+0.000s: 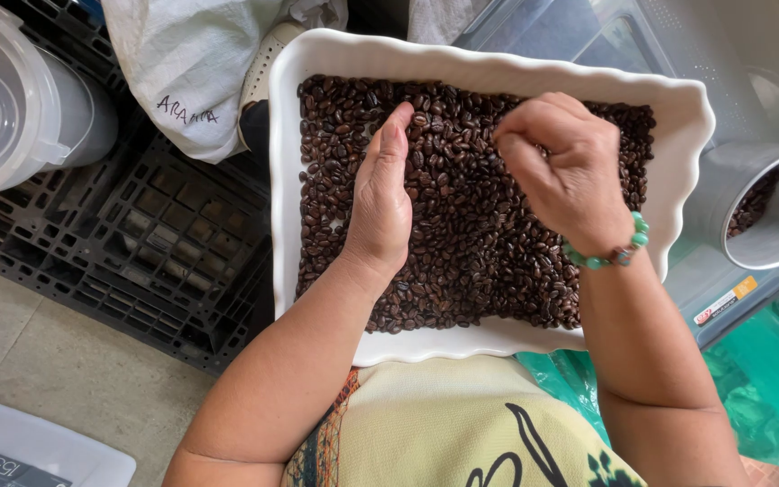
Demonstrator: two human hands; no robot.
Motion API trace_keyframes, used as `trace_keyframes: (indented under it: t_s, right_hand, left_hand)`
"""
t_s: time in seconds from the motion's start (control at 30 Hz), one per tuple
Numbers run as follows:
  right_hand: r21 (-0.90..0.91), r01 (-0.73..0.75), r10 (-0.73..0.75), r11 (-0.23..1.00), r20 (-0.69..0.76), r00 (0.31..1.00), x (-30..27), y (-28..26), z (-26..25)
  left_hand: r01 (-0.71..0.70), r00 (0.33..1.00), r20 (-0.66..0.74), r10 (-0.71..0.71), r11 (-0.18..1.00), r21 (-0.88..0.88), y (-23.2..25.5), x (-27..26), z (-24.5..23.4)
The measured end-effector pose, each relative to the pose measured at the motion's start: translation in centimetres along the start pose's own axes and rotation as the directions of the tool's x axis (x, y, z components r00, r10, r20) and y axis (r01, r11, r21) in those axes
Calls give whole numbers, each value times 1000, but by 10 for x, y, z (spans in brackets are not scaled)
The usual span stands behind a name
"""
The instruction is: Sorting roasted coffee beans by hand in a tray to remove defects.
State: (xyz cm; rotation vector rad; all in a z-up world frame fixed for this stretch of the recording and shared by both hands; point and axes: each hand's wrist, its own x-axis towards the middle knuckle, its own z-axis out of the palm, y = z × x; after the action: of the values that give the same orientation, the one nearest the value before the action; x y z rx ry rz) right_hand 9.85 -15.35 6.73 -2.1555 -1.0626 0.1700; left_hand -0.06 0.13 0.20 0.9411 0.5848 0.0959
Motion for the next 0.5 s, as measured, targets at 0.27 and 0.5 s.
trace_keyframes:
  t_s: [0.27, 0.5]
  right_hand:
    - [456, -317, 437, 831, -184, 881, -61, 16, -19]
    - [925, -213, 668, 315, -57, 742, -87, 31, -4]
  left_hand:
    - [6, 1000, 2, -6, 1000, 7, -9, 4, -4]
    - [-111, 988, 119, 99, 989, 101, -10, -4, -3]
